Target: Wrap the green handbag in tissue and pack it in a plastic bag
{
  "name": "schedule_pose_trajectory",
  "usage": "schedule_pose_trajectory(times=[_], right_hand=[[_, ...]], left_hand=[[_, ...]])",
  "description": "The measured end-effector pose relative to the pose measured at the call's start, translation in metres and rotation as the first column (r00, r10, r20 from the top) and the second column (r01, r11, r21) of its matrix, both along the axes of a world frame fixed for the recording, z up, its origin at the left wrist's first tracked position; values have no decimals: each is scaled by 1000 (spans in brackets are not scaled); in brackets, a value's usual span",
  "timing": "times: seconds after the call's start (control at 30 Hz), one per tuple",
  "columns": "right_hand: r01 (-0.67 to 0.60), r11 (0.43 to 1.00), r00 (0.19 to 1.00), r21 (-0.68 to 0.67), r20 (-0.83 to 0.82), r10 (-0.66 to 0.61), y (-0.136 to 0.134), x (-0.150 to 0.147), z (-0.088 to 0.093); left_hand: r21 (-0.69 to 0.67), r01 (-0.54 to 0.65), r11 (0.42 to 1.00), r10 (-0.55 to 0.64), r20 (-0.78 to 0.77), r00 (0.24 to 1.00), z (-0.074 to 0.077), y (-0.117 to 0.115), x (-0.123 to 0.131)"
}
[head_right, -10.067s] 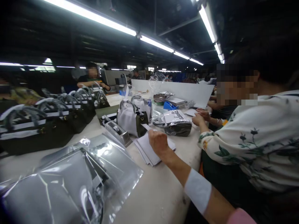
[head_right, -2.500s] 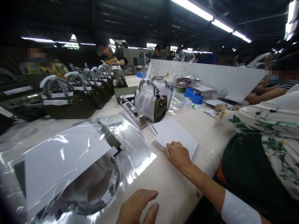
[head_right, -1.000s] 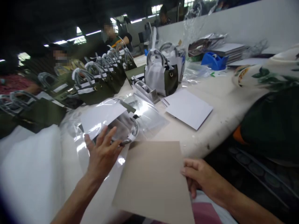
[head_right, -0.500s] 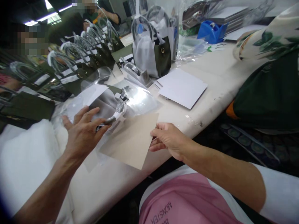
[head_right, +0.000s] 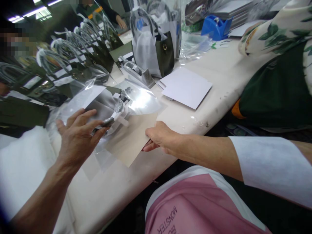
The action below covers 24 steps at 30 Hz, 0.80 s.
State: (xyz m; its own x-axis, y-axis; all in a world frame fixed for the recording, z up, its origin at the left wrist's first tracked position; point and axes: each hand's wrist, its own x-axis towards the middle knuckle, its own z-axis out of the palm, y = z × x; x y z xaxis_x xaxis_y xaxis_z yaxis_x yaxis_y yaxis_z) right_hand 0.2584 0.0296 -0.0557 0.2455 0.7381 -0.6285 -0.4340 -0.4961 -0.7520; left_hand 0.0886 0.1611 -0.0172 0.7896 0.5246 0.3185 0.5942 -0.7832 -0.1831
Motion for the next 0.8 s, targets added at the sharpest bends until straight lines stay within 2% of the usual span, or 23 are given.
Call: schedule_pose_trajectory(times=[0.13, 0.27, 0.43, 0.53, 0.6, 0.7, 0.8], right_hand=[[25, 999, 1000, 25, 17, -26, 9, -4, -3], [40, 996, 999, 73, 5, -41, 34, -14, -11], [72, 983, 997, 170, 15, -76, 82, -38, -41], [89, 980, 991, 176, 83, -105, 106, -47, -59], [110, 977, 979, 181, 148, -138, 111, -46, -67], [172, 958, 950, 229, 219, -223, 102, -37, -72], [245, 933, 937, 262, 183, -297, 93, -34, -77]], left_hand=[[-20, -9, 1000, 10, 42, 999, 1, 1, -2], [-33, -16, 999, 18, 61, 998, 1, -1, -2], [-12, -10, 1000, 11, 75, 997, 2, -3, -1], [-22, -6, 1000, 8, 68, 998, 0, -3, -1], [-17, -1, 1000, 2, 61, 998, -3, -4, -3], [38, 11, 999, -14, 104, 994, -6, -7, -9], [107, 16, 994, -34, 166, 986, -7, -12, -14]])
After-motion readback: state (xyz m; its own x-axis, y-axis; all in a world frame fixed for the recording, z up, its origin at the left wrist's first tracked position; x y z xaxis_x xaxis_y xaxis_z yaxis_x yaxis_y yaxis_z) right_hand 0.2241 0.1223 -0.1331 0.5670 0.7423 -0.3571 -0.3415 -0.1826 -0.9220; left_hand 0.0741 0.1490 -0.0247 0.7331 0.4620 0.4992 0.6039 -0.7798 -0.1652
